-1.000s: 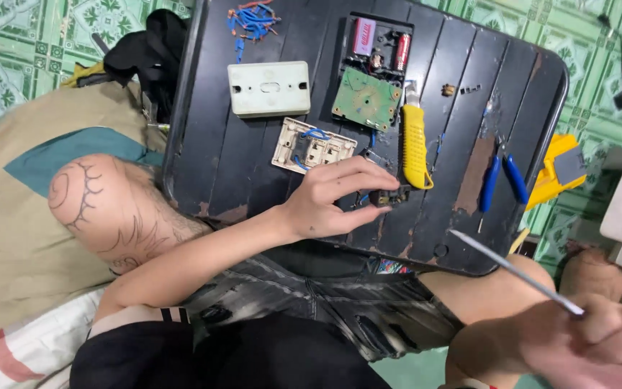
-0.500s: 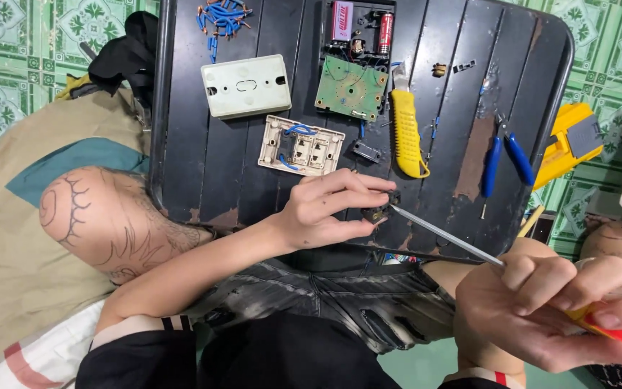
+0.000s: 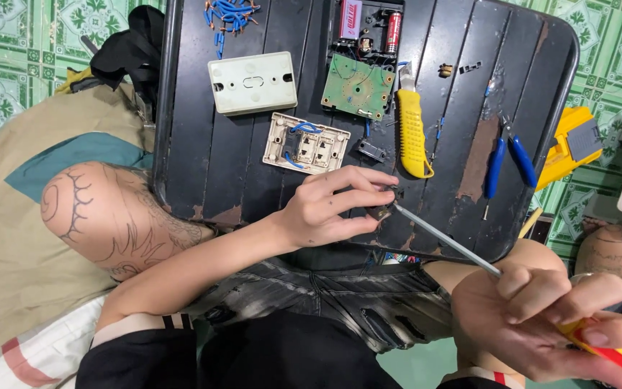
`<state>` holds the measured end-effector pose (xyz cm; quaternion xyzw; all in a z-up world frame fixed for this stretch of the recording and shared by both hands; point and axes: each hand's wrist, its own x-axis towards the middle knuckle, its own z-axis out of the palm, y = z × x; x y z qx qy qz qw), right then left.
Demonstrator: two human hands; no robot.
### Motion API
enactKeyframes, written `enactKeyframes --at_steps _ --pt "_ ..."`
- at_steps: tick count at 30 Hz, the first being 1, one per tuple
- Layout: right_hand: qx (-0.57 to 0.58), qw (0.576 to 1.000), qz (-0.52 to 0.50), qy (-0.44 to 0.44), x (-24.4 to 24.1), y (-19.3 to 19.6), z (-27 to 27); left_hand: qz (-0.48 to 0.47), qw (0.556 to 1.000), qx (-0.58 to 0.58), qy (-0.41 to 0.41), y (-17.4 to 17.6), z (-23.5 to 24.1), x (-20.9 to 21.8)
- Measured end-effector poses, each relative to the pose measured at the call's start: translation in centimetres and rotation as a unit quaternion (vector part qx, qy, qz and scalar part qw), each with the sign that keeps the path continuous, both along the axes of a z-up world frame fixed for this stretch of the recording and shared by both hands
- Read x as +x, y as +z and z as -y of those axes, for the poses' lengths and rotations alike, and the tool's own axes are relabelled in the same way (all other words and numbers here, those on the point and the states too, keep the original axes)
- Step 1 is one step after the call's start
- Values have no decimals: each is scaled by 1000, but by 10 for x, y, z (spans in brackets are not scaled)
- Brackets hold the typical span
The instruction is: The person works on a small table, handling a white electrical socket, a circuit board, and wires. They use a screwdriver to tighten connections and a utility knife to strip wire insulation, then connect the wires to the socket terminals.
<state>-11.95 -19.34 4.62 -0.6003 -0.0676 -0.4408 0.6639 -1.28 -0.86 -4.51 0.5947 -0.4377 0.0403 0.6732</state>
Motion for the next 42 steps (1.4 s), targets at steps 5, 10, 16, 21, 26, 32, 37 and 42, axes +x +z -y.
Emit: enactKeyframes --at_steps 5,10,16,21,26,32,37,42 --pt "-2 1000 -9 0 0 2 0 8 1000 0 -3 -2 0 0" --pt "48 998 -4 44 0 2 0 19 1000 10 1 0 -1 -1" --pt "59 996 21 60 3 -1 -16 5 1000 0 1 7 -1 0" --pt "62 989 66 115 -19 -20 -20 8 999 -1 51 8 -1 1" --pt "204 960 -76 175 -27 -13 -9 1 1000 -13 18 8 -2 8" --pt "318 935 -93 128 -23 -10 -2 -6 1000 11 -9 9 -6 8" --pt "322 935 -98 112 -19 -8 -3 -32 999 -9 -18 9 -5 8" --pt "406 903 -60 130 -19 -2 0 -18 999 -23 -19 10 -3 7"
